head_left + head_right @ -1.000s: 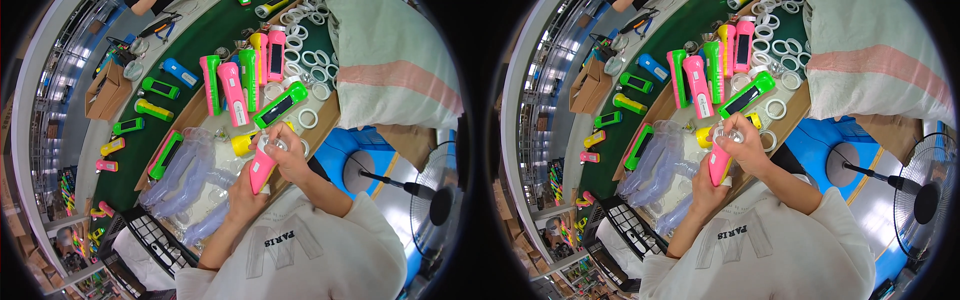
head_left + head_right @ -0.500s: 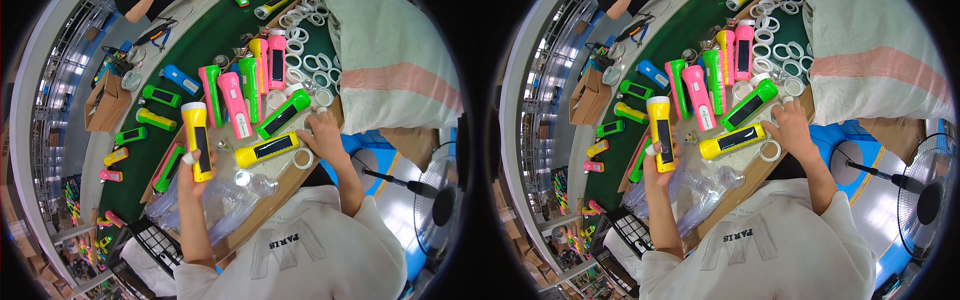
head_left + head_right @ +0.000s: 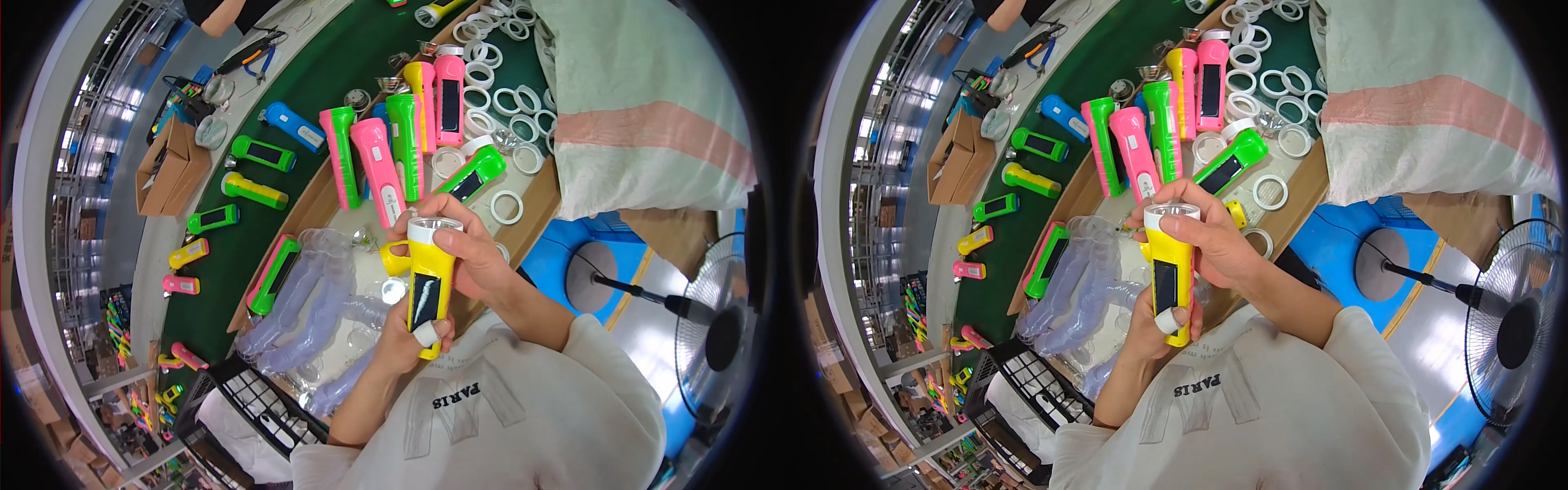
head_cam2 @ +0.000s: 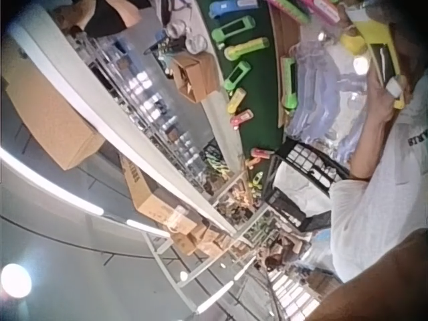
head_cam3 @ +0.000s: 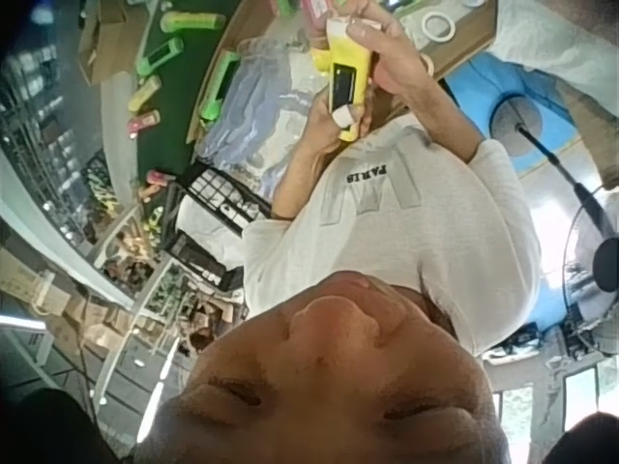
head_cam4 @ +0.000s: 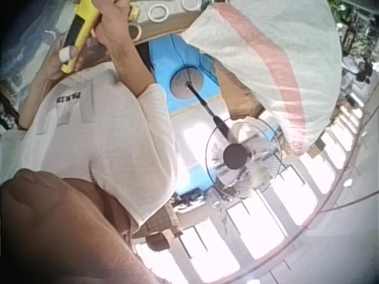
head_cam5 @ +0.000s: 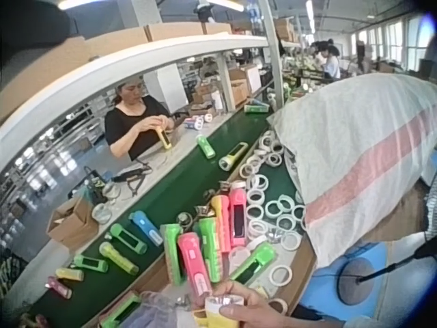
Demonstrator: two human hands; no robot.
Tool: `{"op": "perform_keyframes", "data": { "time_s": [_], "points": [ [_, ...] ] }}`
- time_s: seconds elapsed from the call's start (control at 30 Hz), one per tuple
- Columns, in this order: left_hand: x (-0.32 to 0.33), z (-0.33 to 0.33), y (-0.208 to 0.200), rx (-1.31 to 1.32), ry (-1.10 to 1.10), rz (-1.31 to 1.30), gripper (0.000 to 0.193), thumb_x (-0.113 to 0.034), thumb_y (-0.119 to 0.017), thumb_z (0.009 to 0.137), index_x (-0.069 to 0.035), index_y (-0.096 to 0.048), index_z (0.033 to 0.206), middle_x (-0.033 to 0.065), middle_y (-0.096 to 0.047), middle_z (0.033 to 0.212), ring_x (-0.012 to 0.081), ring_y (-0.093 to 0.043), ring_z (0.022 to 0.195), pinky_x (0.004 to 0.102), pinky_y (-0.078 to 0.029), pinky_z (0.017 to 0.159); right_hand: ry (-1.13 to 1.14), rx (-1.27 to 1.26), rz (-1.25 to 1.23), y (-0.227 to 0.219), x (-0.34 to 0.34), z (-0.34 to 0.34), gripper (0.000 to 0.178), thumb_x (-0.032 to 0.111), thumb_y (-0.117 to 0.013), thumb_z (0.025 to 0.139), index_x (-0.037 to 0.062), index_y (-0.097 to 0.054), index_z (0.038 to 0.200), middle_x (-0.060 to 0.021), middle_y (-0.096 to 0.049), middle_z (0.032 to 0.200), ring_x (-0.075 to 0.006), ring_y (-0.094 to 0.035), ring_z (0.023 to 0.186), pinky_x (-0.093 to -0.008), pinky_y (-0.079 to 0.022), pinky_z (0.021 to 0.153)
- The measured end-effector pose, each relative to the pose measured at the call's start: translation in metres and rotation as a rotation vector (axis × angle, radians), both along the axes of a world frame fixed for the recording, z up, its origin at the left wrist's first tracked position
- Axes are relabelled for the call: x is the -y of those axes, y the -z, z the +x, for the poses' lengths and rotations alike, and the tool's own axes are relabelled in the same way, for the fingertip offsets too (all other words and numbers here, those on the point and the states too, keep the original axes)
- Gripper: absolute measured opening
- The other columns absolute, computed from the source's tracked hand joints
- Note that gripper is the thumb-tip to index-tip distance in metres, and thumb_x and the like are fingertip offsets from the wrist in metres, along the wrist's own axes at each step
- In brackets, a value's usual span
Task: Assembling components of colorful solar-powered flashlights at a production line workstation.
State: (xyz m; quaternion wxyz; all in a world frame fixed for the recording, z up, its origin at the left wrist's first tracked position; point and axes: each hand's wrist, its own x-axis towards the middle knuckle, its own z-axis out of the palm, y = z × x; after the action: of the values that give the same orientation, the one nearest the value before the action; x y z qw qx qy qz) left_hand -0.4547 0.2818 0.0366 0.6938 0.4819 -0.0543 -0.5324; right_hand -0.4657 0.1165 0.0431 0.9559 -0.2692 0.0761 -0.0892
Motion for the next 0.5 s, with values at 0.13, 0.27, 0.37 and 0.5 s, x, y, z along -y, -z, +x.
{"op": "perform_keyframes", "data": {
  "time_s": [0.13, 0.27, 0.37, 0.5],
  "points": [
    [-0.004, -0.022, -0.002, -0.383, 0.071, -0.344, 0.056, -0.035, -0.074, 0.081, -0.003, -0.047, 0.118, 0.0086, -0.053, 0.068, 0.0179, -0.051, 0.051, 0.0283, -0.042, 0.046, -0.047, 0.146, -0.026, -0.002, -0.005, -0.004, 0.035, 0.026, -0.072, 0.074, 0.0136, -0.042, 0.088, -0.0144, -0.057, 0.100, -0.0284, -0.061, 0.100, -0.0370, -0.048, 0.089],
    [-0.003, -0.037, -0.004, -0.625, 0.189, -0.600, 0.063, -0.045, -0.072, 0.081, -0.003, -0.044, 0.119, 0.0061, -0.048, 0.061, 0.0169, -0.044, 0.046, 0.0277, -0.037, 0.042, -0.190, 0.420, 0.326, 0.006, -0.011, -0.014, 0.032, 0.029, -0.070, 0.078, 0.0115, -0.046, 0.090, -0.0153, -0.055, 0.102, -0.0303, -0.063, 0.097, -0.0368, -0.049, 0.090],
    [-0.002, -0.035, -0.011, -0.413, 0.131, -0.433, 0.055, -0.038, -0.071, 0.083, -0.002, -0.046, 0.117, 0.0082, -0.051, 0.066, 0.0178, -0.049, 0.049, 0.0278, -0.040, 0.045, -0.127, 0.331, 0.271, 0.009, -0.006, -0.018, 0.029, 0.022, -0.068, 0.078, 0.0121, -0.044, 0.090, -0.0173, -0.056, 0.104, -0.0315, -0.062, 0.100, -0.0421, -0.048, 0.094],
    [-0.002, -0.026, 0.000, 0.267, 0.025, 0.105, 0.030, -0.011, -0.067, 0.086, -0.004, -0.049, 0.108, 0.0043, -0.058, 0.079, 0.0110, -0.058, 0.063, 0.0261, -0.048, 0.054, -0.006, 0.152, -0.050, 0.006, 0.000, -0.023, 0.028, 0.017, -0.067, 0.077, 0.0124, -0.042, 0.089, -0.0188, -0.059, 0.102, -0.0301, -0.062, 0.100, -0.0447, -0.047, 0.096]
  ]
}}
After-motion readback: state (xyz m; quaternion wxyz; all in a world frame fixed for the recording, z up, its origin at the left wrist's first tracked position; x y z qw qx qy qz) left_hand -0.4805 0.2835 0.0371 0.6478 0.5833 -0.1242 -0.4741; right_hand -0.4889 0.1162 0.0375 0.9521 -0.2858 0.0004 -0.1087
